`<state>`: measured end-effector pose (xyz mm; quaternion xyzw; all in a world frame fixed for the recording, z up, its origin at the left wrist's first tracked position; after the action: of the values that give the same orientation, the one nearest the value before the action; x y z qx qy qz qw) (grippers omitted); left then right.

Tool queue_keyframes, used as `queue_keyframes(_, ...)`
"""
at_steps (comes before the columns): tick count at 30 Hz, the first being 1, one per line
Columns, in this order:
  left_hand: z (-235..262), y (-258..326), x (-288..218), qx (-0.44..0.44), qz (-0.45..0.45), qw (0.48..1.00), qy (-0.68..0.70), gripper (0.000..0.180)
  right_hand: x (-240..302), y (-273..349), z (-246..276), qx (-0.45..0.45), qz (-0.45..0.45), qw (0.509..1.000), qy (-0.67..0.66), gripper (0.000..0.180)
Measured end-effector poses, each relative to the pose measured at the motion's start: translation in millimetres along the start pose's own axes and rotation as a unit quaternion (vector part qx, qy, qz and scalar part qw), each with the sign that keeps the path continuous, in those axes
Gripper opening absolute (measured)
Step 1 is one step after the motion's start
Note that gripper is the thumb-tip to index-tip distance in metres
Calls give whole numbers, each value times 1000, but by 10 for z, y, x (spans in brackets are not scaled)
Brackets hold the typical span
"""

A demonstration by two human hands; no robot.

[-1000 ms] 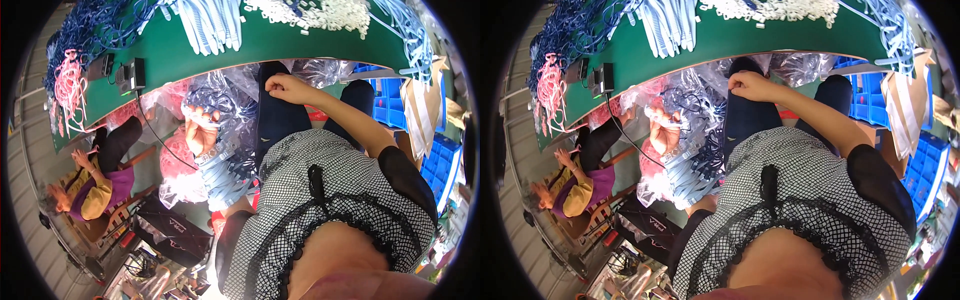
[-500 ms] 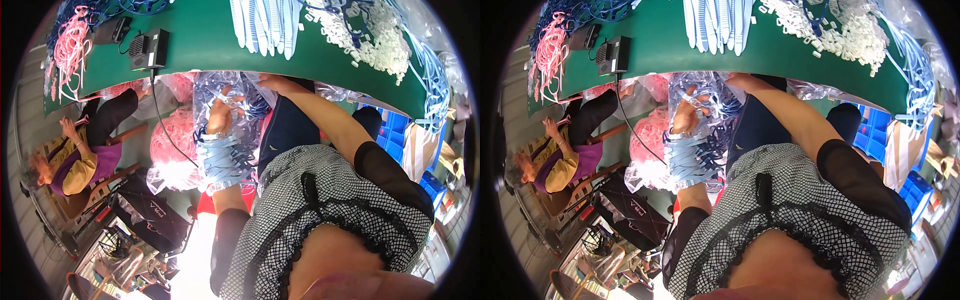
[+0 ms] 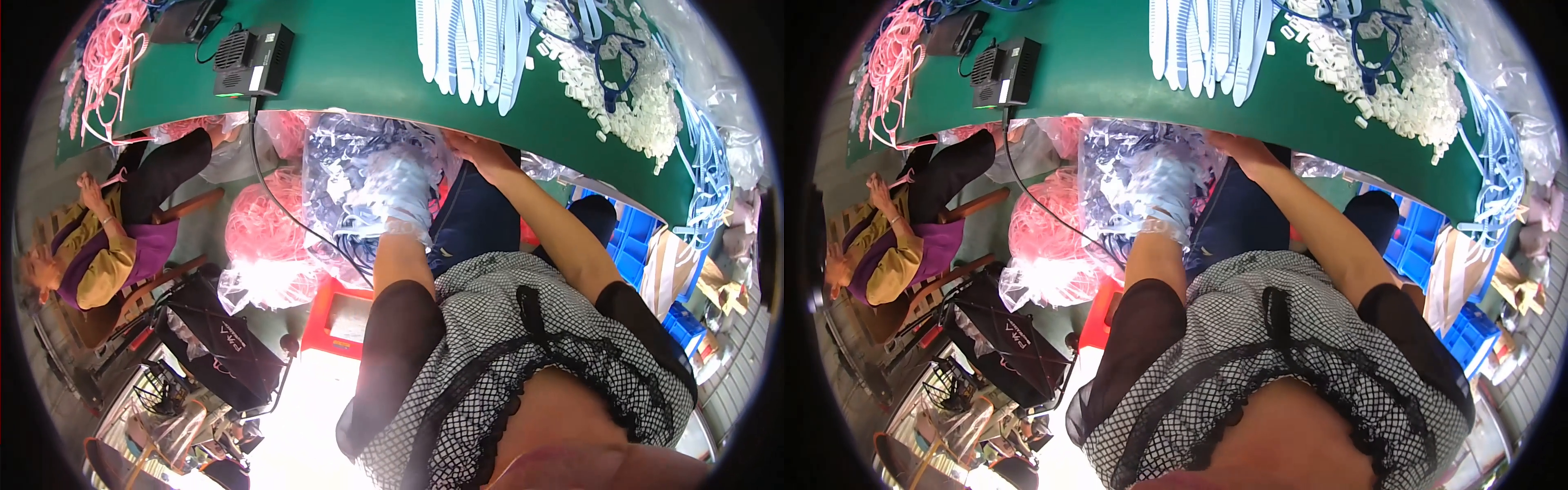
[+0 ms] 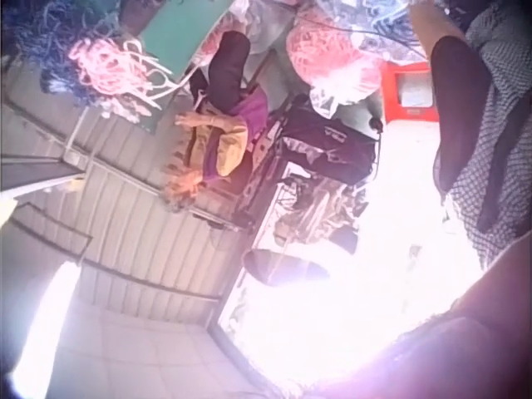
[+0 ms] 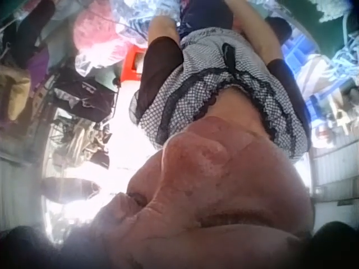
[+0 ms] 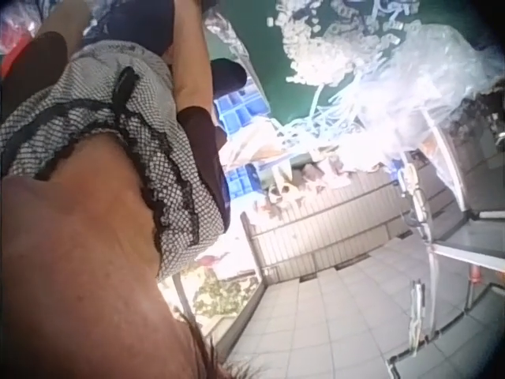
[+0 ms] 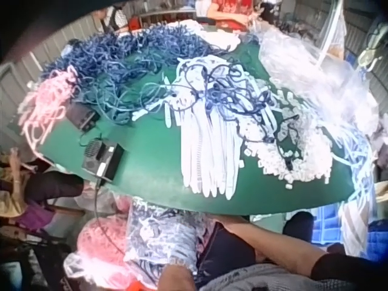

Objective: The person assembles small plastic buckles and white plastic components onto blue fabric straps and pink fabric strips by hand at a factory workstation.

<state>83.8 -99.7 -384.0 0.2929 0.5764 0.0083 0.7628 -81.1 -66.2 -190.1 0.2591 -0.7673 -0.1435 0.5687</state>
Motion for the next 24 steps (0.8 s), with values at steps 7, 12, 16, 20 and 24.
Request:
queue_keyframes(7, -54, -85, 34, 59, 42, 996, -55, 34, -34, 17, 145, 19, 17, 997, 78, 30)
queue_keyframes(12, -161, 95, 120, 97, 76, 988, -96, 32, -144, -38, -44, 68, 45, 976, 202, 39)
queue_keyframes(16, -346, 70, 146, 129, 107, 977, -129, 31, -181, 21, -344, 82, 105, 907, 399, 48)
queue_keyframes(20, -491, 175, 217, 154, 144, 965, -158, 31, -343, -14, -495, 129, 173, 877, 429, 44)
queue_keyframes(24, -388, 597, 411, 179, 184, 948, -187, 30, -472, -65, -418, 83, 72, 833, 542, 30)
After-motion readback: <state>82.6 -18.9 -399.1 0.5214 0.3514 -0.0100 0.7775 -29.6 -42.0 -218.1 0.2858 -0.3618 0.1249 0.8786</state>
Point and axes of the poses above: each hand's wrist, its own y-axis away from the middle knuckle, its own z-axis out of the back of the hand, x = y × z, the point moved 1 cm from there along -y, towards the middle knuckle, and after that the axes turned 7 degrees about x, right-handed, at the moved point
